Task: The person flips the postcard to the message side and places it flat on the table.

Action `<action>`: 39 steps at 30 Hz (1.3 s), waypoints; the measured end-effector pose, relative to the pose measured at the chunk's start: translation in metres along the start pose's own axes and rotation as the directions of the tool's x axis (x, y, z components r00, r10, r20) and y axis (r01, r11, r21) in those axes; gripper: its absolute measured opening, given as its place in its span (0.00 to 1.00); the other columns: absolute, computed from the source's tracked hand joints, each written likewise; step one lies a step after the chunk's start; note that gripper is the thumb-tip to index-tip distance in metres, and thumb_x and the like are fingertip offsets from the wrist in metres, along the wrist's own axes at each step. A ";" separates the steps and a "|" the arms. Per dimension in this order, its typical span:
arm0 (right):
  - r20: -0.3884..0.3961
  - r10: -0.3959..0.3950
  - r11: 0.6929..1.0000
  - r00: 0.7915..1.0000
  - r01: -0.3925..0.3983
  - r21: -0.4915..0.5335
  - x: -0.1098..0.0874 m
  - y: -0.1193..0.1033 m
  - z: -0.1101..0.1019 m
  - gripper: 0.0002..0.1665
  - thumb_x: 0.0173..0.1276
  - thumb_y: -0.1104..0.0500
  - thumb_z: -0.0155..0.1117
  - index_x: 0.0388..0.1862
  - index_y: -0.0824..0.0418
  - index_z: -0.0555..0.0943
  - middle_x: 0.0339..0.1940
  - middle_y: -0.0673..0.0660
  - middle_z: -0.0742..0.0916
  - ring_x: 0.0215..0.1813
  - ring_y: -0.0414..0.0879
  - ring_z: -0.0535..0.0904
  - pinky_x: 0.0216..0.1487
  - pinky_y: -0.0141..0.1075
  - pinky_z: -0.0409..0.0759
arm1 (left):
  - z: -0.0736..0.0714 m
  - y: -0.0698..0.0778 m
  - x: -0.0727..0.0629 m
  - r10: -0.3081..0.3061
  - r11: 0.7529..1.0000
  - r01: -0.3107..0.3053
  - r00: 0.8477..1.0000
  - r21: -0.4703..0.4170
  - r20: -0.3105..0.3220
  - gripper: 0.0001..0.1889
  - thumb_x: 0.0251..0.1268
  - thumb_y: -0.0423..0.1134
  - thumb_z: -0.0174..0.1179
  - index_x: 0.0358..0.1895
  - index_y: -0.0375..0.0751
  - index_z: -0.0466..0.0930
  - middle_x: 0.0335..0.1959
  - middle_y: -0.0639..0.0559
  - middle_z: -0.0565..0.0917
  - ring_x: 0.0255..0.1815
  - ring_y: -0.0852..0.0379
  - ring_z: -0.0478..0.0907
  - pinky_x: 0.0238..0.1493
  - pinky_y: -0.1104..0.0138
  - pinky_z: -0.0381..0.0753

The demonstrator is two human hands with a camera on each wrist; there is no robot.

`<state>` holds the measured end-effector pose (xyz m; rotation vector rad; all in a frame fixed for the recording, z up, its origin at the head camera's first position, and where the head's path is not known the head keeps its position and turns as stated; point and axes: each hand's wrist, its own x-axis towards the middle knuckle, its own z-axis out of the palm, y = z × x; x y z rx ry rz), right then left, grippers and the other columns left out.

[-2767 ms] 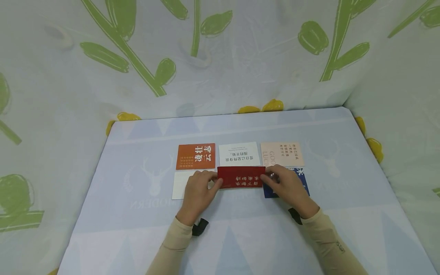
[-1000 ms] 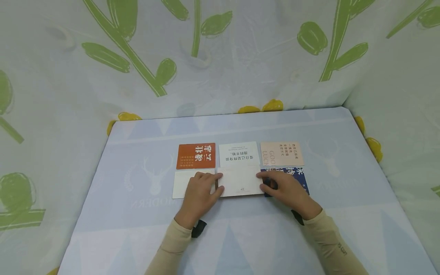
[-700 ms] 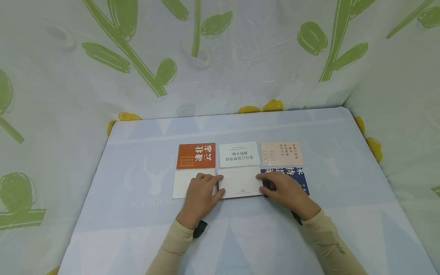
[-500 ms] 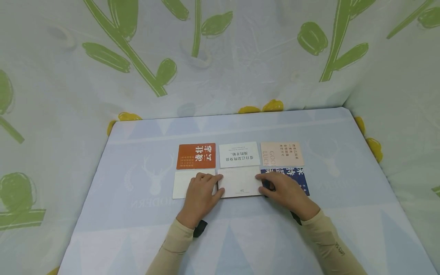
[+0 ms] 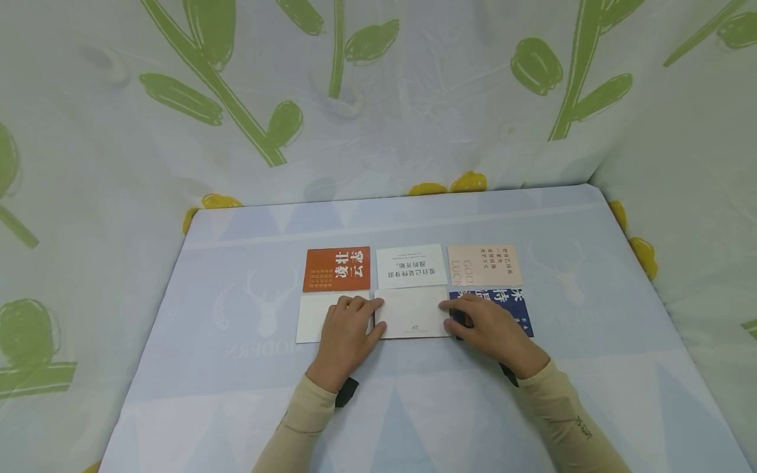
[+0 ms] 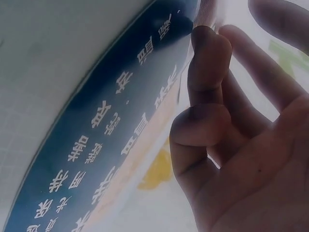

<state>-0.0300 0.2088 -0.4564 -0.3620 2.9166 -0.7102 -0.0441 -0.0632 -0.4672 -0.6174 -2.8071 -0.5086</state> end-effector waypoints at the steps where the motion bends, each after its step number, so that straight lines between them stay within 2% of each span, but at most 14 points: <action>1: 0.001 0.002 1.000 1.000 -0.002 0.003 0.000 0.000 0.000 0.20 0.63 0.50 0.71 0.54 0.49 0.85 0.41 0.48 0.85 0.34 0.40 0.73 0.36 0.33 0.72 | 0.000 0.000 0.000 -0.002 1.000 0.002 1.000 0.001 0.000 0.20 0.54 0.44 0.72 0.51 0.48 0.85 0.41 0.50 0.86 0.44 0.49 0.77 0.42 0.59 0.75; 8: 0.008 0.004 1.000 1.000 -0.004 0.006 0.000 0.000 0.001 0.20 0.63 0.50 0.71 0.54 0.50 0.85 0.41 0.49 0.85 0.34 0.40 0.73 0.36 0.33 0.73 | 0.001 0.000 -0.001 -0.017 1.000 0.017 1.000 0.000 0.006 0.20 0.54 0.43 0.73 0.51 0.47 0.85 0.42 0.49 0.86 0.45 0.49 0.77 0.42 0.59 0.76; 14: 0.004 0.011 1.000 1.000 -0.011 0.016 0.000 0.000 0.000 0.20 0.63 0.50 0.70 0.54 0.52 0.84 0.40 0.48 0.84 0.33 0.39 0.72 0.35 0.32 0.71 | 0.001 -0.001 0.000 -0.034 0.999 0.034 0.999 0.011 0.035 0.20 0.54 0.44 0.72 0.52 0.47 0.85 0.43 0.49 0.86 0.45 0.49 0.77 0.42 0.60 0.76; 20: -0.070 -0.023 0.999 0.997 0.026 0.044 -0.001 0.003 -0.002 0.19 0.64 0.52 0.70 0.54 0.52 0.84 0.31 0.44 0.80 0.28 0.37 0.69 0.28 0.28 0.68 | 0.001 0.000 0.001 -0.041 0.999 0.040 0.998 0.004 0.047 0.20 0.55 0.44 0.72 0.52 0.47 0.85 0.43 0.49 0.85 0.46 0.49 0.77 0.43 0.60 0.76; 23: -0.121 -0.046 0.998 0.992 0.052 0.046 -0.003 0.005 -0.003 0.19 0.64 0.53 0.70 0.54 0.52 0.84 0.32 0.44 0.80 0.30 0.38 0.70 0.29 0.28 0.68 | 0.002 0.000 0.002 -0.032 0.999 0.032 0.999 -0.011 0.041 0.20 0.55 0.44 0.72 0.53 0.47 0.84 0.44 0.49 0.85 0.46 0.49 0.77 0.44 0.59 0.76; 28: -0.195 -0.062 0.996 0.979 0.073 0.047 -0.006 0.009 -0.005 0.21 0.64 0.53 0.70 0.56 0.51 0.82 0.42 0.47 0.84 0.38 0.41 0.75 0.35 0.34 0.75 | 0.004 0.001 0.003 0.014 0.999 -0.012 0.999 -0.032 0.042 0.25 0.55 0.46 0.72 0.57 0.46 0.81 0.51 0.49 0.81 0.51 0.48 0.77 0.48 0.57 0.78; 31: -0.216 -0.061 0.996 0.975 0.072 0.047 -0.007 0.012 -0.008 0.24 0.64 0.53 0.70 0.60 0.51 0.79 0.53 0.51 0.83 0.49 0.46 0.78 0.46 0.42 0.80 | 0.006 0.002 0.004 0.033 0.999 -0.031 0.998 -0.033 0.062 0.29 0.55 0.49 0.71 0.61 0.46 0.78 0.55 0.49 0.79 0.56 0.47 0.75 0.52 0.56 0.78; 35: -0.214 -0.052 0.998 0.975 0.060 0.034 -0.011 0.016 -0.013 0.30 0.64 0.52 0.70 0.65 0.52 0.75 0.61 0.54 0.80 0.61 0.51 0.74 0.58 0.51 0.78 | 0.008 0.007 0.007 0.048 0.998 -0.045 0.996 -0.033 0.080 0.33 0.55 0.53 0.71 0.64 0.46 0.74 0.58 0.49 0.79 0.59 0.48 0.73 0.57 0.55 0.77; 39: -0.214 -0.040 0.999 0.976 0.043 0.012 -0.021 0.021 -0.022 0.35 0.62 0.52 0.72 0.67 0.52 0.72 0.63 0.57 0.78 0.62 0.53 0.73 0.61 0.55 0.74 | 0.010 0.014 0.012 0.092 0.996 -0.090 0.993 -0.028 0.079 0.35 0.57 0.55 0.69 0.67 0.45 0.71 0.60 0.48 0.77 0.61 0.48 0.72 0.59 0.55 0.76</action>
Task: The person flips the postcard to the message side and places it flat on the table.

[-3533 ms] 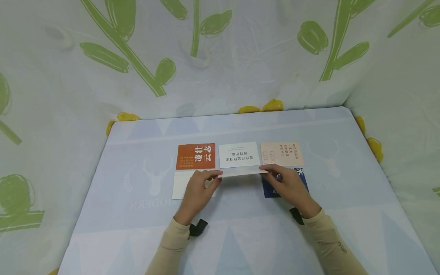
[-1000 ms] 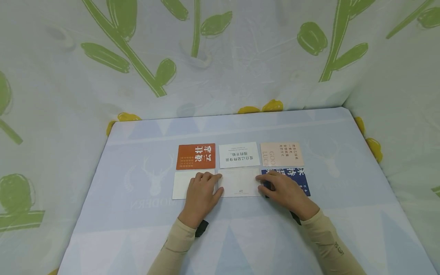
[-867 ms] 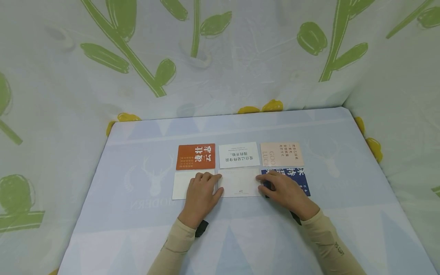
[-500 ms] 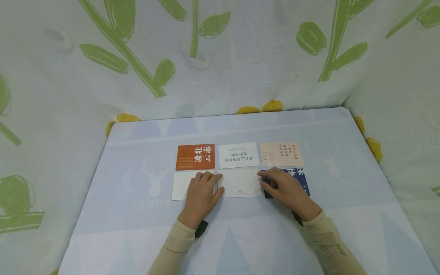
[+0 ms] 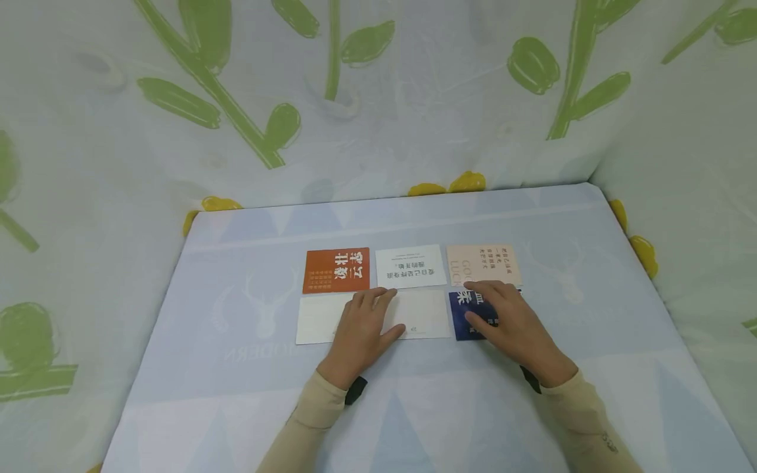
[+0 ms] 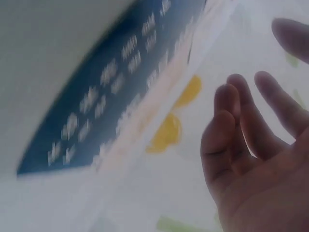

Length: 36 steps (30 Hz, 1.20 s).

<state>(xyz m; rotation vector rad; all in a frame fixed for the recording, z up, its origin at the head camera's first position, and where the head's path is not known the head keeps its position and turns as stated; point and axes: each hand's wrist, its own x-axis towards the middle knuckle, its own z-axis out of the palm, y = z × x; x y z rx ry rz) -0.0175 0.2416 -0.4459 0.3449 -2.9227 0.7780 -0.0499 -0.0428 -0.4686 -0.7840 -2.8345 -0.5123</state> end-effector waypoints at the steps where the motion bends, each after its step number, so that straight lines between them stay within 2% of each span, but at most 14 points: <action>1: -0.002 0.000 1.000 1.000 0.000 -0.006 -0.002 0.001 -0.003 0.36 0.61 0.52 0.72 0.68 0.52 0.72 0.64 0.57 0.78 0.63 0.54 0.73 0.61 0.55 0.74 | 0.001 0.002 0.002 0.014 1.000 -0.014 1.000 0.000 -0.006 0.36 0.57 0.55 0.69 0.67 0.44 0.70 0.61 0.48 0.76 0.61 0.48 0.72 0.59 0.55 0.76; 8: -0.015 0.014 0.999 1.000 -0.015 -0.035 -0.014 0.010 -0.019 0.42 0.59 0.53 0.75 0.71 0.49 0.68 0.66 0.59 0.76 0.64 0.56 0.70 0.62 0.59 0.72 | 0.005 0.018 0.012 0.086 0.996 -0.086 0.996 -0.008 -0.032 0.39 0.56 0.55 0.69 0.69 0.43 0.67 0.64 0.48 0.74 0.66 0.48 0.70 0.66 0.54 0.73; 16: -0.022 0.059 0.997 0.998 -0.060 -0.055 -0.025 0.025 -0.031 0.44 0.58 0.54 0.75 0.72 0.51 0.67 0.68 0.62 0.76 0.65 0.61 0.70 0.63 0.61 0.69 | 0.013 0.040 0.023 0.127 0.992 -0.127 0.991 0.018 0.040 0.39 0.59 0.60 0.65 0.70 0.45 0.66 0.67 0.49 0.74 0.70 0.47 0.67 0.69 0.53 0.70; 24: -0.057 0.019 0.999 0.998 -0.021 -0.034 -0.027 0.045 -0.035 0.46 0.57 0.57 0.75 0.73 0.54 0.65 0.67 0.64 0.77 0.58 0.58 0.74 0.55 0.57 0.72 | 0.021 0.059 0.032 0.166 0.985 -0.169 0.983 0.031 0.085 0.39 0.59 0.62 0.64 0.70 0.46 0.67 0.65 0.51 0.75 0.71 0.48 0.67 0.71 0.54 0.67; 31: -0.046 0.082 0.997 0.996 -0.083 -0.009 -0.031 0.057 -0.039 0.47 0.58 0.55 0.75 0.74 0.51 0.64 0.68 0.64 0.75 0.59 0.59 0.72 0.55 0.59 0.72 | 0.023 0.067 0.040 0.172 0.983 -0.179 0.978 0.048 0.115 0.39 0.59 0.62 0.64 0.70 0.47 0.67 0.64 0.51 0.77 0.71 0.48 0.67 0.72 0.55 0.66; 36: 0.002 0.102 0.995 0.995 -0.102 0.009 -0.033 0.063 -0.038 0.49 0.58 0.55 0.75 0.76 0.53 0.62 0.68 0.67 0.74 0.58 0.61 0.72 0.52 0.61 0.73 | 0.025 0.070 0.044 0.167 0.982 -0.179 0.972 0.056 0.168 0.40 0.59 0.63 0.63 0.71 0.47 0.67 0.65 0.51 0.76 0.72 0.47 0.67 0.72 0.55 0.66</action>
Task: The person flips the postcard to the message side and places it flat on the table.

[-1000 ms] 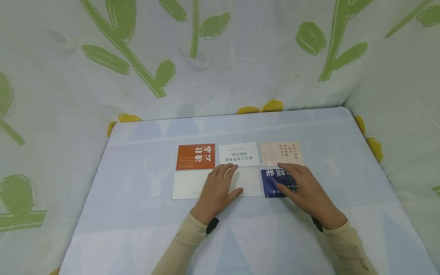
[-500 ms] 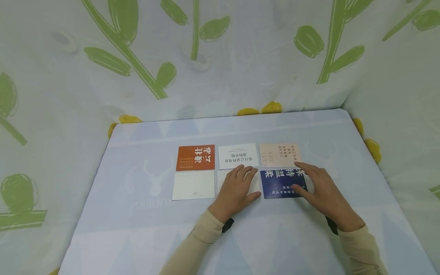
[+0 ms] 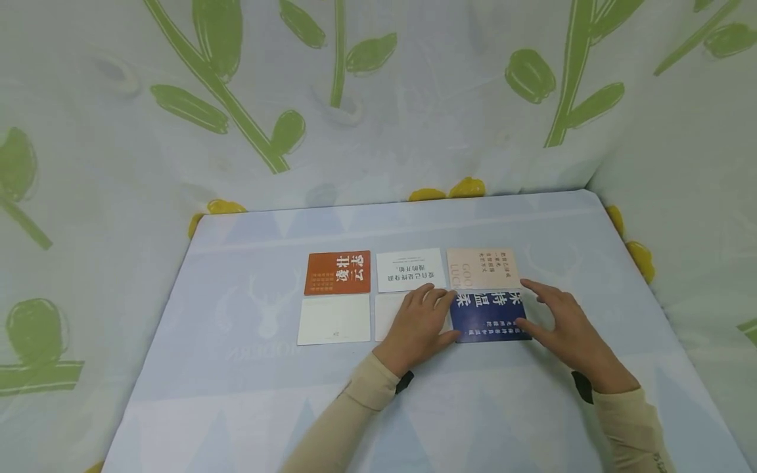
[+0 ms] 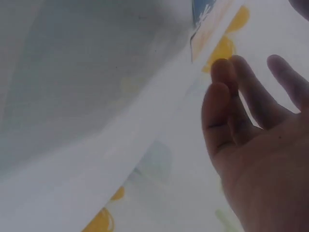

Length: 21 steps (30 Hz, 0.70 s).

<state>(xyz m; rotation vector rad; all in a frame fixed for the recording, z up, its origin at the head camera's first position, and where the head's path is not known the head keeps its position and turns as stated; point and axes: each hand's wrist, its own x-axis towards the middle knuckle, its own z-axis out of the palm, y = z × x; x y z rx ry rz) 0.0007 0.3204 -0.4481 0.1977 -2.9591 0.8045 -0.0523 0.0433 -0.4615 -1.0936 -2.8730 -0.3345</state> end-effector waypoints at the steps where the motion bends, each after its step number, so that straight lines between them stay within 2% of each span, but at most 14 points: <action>1: 0.016 0.007 1.000 1.000 -0.007 0.004 0.000 0.002 0.001 0.49 0.58 0.55 0.75 0.76 0.54 0.61 0.68 0.67 0.74 0.58 0.62 0.72 0.52 0.62 0.73 | 0.000 0.000 0.001 0.002 1.000 -0.002 1.000 0.000 0.007 0.40 0.59 0.63 0.63 0.71 0.47 0.67 0.65 0.51 0.76 0.72 0.47 0.67 0.72 0.55 0.66; 6: 0.086 0.044 0.999 0.995 -0.043 -0.011 -0.001 0.007 0.003 0.50 0.58 0.55 0.75 0.76 0.57 0.60 0.69 0.70 0.73 0.61 0.66 0.71 0.56 0.63 0.71 | 0.001 0.004 0.005 0.019 1.000 -0.019 1.000 -0.002 0.022 0.41 0.57 0.62 0.65 0.70 0.45 0.67 0.65 0.50 0.76 0.72 0.45 0.67 0.71 0.55 0.66; 14: 0.114 0.053 0.998 0.992 -0.049 -0.034 -0.001 0.007 0.001 0.50 0.58 0.55 0.74 0.75 0.61 0.60 0.69 0.71 0.72 0.64 0.67 0.68 0.60 0.62 0.67 | 0.005 0.010 0.012 0.015 0.999 -0.018 0.995 0.030 0.102 0.43 0.58 0.67 0.61 0.73 0.47 0.63 0.72 0.50 0.69 0.76 0.45 0.61 0.73 0.53 0.63; 21: 0.172 0.107 0.992 0.979 -0.093 -0.084 0.005 0.007 0.004 0.51 0.58 0.53 0.74 0.76 0.60 0.59 0.71 0.70 0.71 0.63 0.66 0.66 0.61 0.62 0.67 | 0.009 0.012 0.015 0.001 0.998 -0.008 0.993 0.055 0.121 0.44 0.59 0.68 0.60 0.74 0.48 0.62 0.73 0.50 0.68 0.77 0.44 0.60 0.74 0.54 0.62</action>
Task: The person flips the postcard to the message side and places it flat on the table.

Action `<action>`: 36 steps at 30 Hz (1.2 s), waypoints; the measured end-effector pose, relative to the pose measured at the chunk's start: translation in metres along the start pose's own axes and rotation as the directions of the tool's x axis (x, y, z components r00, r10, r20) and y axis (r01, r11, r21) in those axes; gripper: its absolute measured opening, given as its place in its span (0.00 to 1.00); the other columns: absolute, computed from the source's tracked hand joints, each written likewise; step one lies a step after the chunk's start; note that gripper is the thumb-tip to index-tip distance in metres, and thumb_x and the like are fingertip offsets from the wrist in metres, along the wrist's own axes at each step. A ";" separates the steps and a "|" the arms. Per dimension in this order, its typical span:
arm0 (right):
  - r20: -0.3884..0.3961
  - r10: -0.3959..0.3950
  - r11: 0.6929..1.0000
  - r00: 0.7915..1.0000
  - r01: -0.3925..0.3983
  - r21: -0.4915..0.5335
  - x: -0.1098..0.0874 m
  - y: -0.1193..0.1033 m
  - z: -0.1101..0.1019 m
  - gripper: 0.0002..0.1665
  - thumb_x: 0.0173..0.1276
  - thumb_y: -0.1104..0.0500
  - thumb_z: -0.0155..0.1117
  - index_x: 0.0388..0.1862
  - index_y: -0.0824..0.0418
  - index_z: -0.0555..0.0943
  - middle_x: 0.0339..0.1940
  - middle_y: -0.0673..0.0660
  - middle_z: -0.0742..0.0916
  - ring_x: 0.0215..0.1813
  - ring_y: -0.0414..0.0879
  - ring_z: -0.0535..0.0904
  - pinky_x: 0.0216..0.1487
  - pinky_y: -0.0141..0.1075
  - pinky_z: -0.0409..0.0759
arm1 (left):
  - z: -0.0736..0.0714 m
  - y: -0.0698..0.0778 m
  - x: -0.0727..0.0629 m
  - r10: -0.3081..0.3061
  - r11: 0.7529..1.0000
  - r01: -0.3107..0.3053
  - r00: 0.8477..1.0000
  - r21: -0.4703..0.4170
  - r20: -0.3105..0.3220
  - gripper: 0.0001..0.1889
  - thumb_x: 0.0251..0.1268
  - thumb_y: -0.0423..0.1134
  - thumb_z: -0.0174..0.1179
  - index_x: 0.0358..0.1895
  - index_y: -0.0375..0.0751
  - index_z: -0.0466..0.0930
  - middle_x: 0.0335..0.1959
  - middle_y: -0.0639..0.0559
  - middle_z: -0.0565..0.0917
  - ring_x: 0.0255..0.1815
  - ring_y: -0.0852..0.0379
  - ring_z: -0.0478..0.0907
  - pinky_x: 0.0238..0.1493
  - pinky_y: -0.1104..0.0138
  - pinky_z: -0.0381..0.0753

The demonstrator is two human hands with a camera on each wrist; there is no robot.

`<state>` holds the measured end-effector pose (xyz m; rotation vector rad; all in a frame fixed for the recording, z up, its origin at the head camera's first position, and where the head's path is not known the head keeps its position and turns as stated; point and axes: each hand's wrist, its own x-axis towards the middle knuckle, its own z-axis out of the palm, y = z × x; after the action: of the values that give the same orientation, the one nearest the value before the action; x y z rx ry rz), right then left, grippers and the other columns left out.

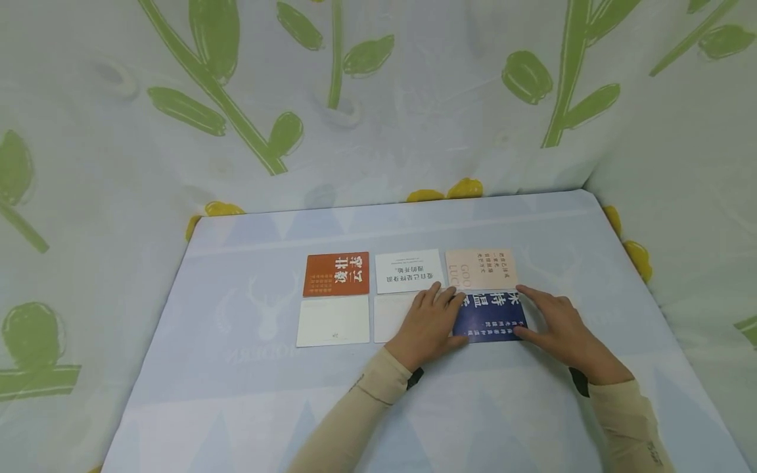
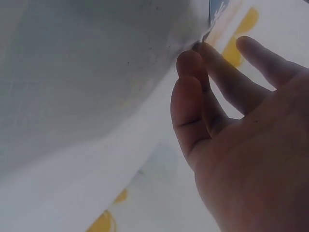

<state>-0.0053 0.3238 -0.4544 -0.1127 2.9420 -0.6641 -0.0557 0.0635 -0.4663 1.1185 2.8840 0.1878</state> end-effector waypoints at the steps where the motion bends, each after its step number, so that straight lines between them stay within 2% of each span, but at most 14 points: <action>1: 0.004 0.004 1.000 1.000 -0.004 -0.007 0.001 0.000 0.000 0.51 0.57 0.52 0.74 0.76 0.60 0.59 0.71 0.70 0.71 0.63 0.65 0.66 0.60 0.62 0.67 | 0.000 0.000 0.000 -0.002 1.000 0.002 1.000 -0.001 -0.001 0.44 0.58 0.68 0.60 0.74 0.48 0.62 0.73 0.50 0.68 0.77 0.44 0.60 0.74 0.54 0.62; 15: 0.018 -0.014 1.000 1.000 0.015 -0.016 0.002 -0.005 -0.001 0.48 0.57 0.52 0.75 0.73 0.58 0.64 0.69 0.69 0.73 0.59 0.66 0.68 0.57 0.62 0.68 | 0.001 0.002 0.000 0.008 1.000 -0.008 1.000 0.006 -0.028 0.42 0.59 0.66 0.61 0.73 0.48 0.64 0.69 0.49 0.72 0.75 0.43 0.62 0.73 0.53 0.63; 24: -0.010 -0.032 1.000 0.999 0.032 -0.001 0.004 -0.002 0.000 0.47 0.58 0.53 0.74 0.74 0.60 0.64 0.68 0.68 0.75 0.60 0.64 0.70 0.58 0.61 0.70 | 0.001 0.003 0.002 0.015 1.000 -0.015 0.999 0.015 -0.033 0.43 0.57 0.66 0.63 0.73 0.49 0.64 0.67 0.49 0.73 0.73 0.44 0.64 0.73 0.55 0.64; 36: 0.039 0.035 0.996 0.999 -0.038 0.080 0.002 0.000 -0.004 0.47 0.62 0.51 0.70 0.75 0.62 0.60 0.65 0.67 0.78 0.56 0.60 0.75 0.53 0.58 0.76 | 0.001 0.004 0.004 0.023 1.000 -0.023 0.998 0.000 -0.067 0.46 0.52 0.64 0.68 0.73 0.50 0.63 0.65 0.48 0.73 0.70 0.48 0.67 0.73 0.57 0.64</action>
<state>-0.0078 0.3252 -0.4514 -0.0630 2.8696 -0.7658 -0.0555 0.0692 -0.4668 1.1684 2.9296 0.2308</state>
